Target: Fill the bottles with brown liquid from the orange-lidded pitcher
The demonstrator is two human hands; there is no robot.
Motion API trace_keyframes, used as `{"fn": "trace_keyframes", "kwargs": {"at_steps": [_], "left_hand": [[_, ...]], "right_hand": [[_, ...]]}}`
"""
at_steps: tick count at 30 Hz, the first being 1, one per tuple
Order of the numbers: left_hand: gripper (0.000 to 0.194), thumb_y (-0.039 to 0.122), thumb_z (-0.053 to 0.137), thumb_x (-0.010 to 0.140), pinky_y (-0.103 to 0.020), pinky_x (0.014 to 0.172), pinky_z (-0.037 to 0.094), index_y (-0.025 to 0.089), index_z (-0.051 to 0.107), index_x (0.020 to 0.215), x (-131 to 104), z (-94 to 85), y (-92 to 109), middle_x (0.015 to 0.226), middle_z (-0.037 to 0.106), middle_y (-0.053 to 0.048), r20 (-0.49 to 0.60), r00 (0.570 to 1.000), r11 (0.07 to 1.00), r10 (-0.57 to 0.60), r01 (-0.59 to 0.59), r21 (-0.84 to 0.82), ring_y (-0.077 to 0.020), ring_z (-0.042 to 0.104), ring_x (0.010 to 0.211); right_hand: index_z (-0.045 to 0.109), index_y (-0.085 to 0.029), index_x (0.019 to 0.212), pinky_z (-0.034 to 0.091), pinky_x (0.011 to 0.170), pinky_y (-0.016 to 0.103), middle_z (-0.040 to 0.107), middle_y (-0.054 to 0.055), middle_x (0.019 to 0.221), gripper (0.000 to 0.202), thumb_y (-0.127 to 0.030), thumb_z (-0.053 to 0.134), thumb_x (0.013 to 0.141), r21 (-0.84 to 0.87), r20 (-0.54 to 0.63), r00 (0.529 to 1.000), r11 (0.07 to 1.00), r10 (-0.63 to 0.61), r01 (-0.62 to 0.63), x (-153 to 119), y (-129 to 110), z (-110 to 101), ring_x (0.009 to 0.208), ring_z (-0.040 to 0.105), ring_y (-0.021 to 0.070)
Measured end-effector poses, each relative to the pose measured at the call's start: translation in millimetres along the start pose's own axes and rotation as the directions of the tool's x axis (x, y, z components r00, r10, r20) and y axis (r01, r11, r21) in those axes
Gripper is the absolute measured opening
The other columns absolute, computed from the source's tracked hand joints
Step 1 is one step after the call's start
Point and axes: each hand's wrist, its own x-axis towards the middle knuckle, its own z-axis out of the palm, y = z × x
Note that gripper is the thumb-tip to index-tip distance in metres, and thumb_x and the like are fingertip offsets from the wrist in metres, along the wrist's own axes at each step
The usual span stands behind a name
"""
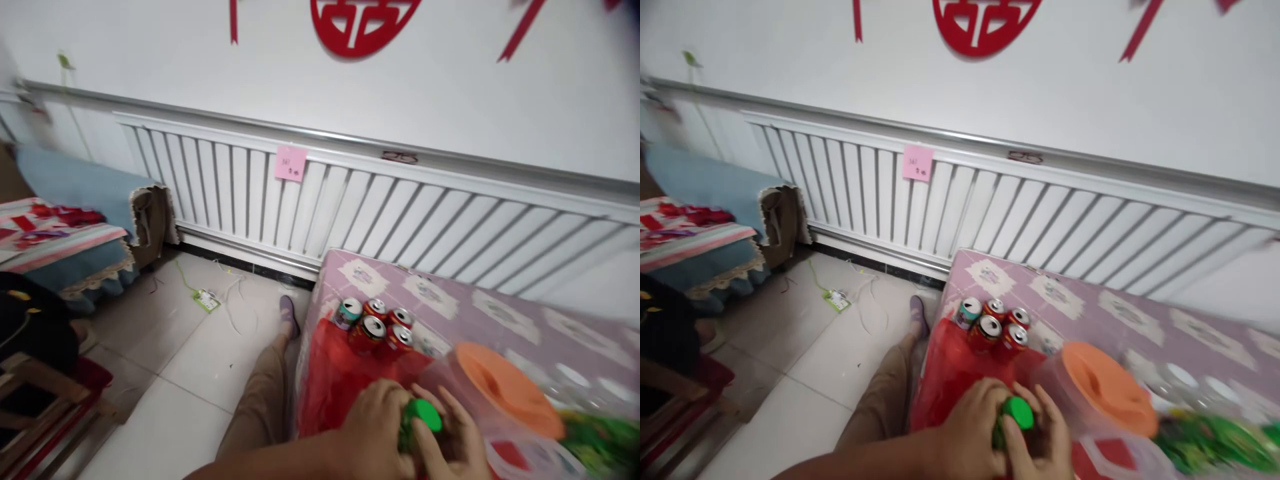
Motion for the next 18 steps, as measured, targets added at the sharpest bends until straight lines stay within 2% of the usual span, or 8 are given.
{"fn": "trace_keyframes", "kwargs": {"at_steps": [3,5,9,12,14,16,18], "left_hand": [[0.050,0.024,0.065,0.067,-0.049,0.095,0.049,0.015,0.052,0.115,-3.5,0.9,2.1,0.117,0.058,-0.014,-0.066,0.998,0.999,-0.002,-0.001,-0.044,-0.0306,0.056,0.107],[0.051,0.022,0.064,0.068,-0.049,0.096,0.048,0.016,0.049,0.116,-4.7,-1.7,4.8,0.118,0.057,-0.014,-0.078,0.997,0.998,0.008,-0.013,-0.064,-0.0302,0.055,0.108],[0.047,0.021,0.063,0.071,-0.049,0.096,0.047,0.017,0.048,0.115,-6.0,-5.9,7.7,0.115,0.056,-0.013,-0.106,0.993,0.995,0.060,-0.068,-0.071,-0.0293,0.054,0.107],[0.044,0.018,0.063,0.070,-0.047,0.095,0.047,0.019,0.048,0.112,-7.0,-5.2,7.4,0.113,0.056,-0.010,-0.126,0.987,0.991,0.099,-0.109,-0.079,-0.0278,0.054,0.104],[0.044,0.014,0.062,0.068,-0.046,0.094,0.047,0.019,0.048,0.110,-7.5,-4.3,7.8,0.111,0.055,-0.009,-0.139,0.985,0.991,0.098,-0.110,-0.079,-0.0268,0.053,0.103],[0.043,0.013,0.061,0.068,-0.046,0.093,0.047,0.018,0.048,0.109,-7.8,-4.4,9.4,0.108,0.055,-0.009,-0.142,0.986,0.992,0.088,-0.099,-0.072,-0.0261,0.053,0.101],[0.041,0.014,0.060,0.070,-0.045,0.092,0.048,0.018,0.048,0.108,-7.7,-5.6,11.7,0.107,0.055,-0.009,-0.134,0.987,0.993,0.087,-0.096,-0.062,-0.0254,0.053,0.099]], "right_hand": [[0.056,-0.023,0.105,0.055,0.085,0.037,0.068,0.007,0.107,0.053,-0.053,0.076,0.066,0.001,-0.091,0.996,1.000,-0.019,0.019,0.6,-3.6,3.3,0.097,0.065,0.0240],[0.059,-0.022,0.100,0.054,0.085,0.038,0.068,0.007,0.103,0.046,-0.052,0.074,0.068,-0.037,-0.046,0.999,0.999,-0.014,0.013,0.7,-3.6,1.7,0.093,0.065,0.0235],[0.062,-0.023,0.115,0.047,0.099,0.041,0.066,0.009,0.121,0.047,-0.048,0.068,0.076,-0.037,0.085,0.996,0.998,-0.041,0.044,-3.0,-4.8,-3.8,0.112,0.061,0.0253],[0.054,-0.025,0.127,0.048,0.099,0.040,0.062,0.011,0.129,0.061,-0.043,0.073,0.072,0.070,0.038,0.998,0.997,-0.040,0.037,-5.3,-6.5,-2.6,0.118,0.059,0.0251],[0.056,-0.023,0.120,0.053,0.091,0.040,0.067,0.011,0.118,0.059,-0.042,0.076,0.067,0.102,-0.015,1.000,0.995,-0.020,0.021,-5.4,-7.3,-1.4,0.107,0.064,0.0251],[0.061,-0.022,0.106,0.055,0.085,0.040,0.070,0.008,0.104,0.046,-0.043,0.076,0.068,0.065,-0.004,1.000,0.998,-0.017,0.017,-5.2,-8.6,-2.5,0.094,0.067,0.0245],[0.065,-0.021,0.100,0.054,0.089,0.041,0.070,0.008,0.103,0.037,-0.044,0.072,0.072,-0.002,0.037,0.997,0.998,-0.066,0.066,-5.4,-10.6,-5.8,0.097,0.066,0.0250]]}}
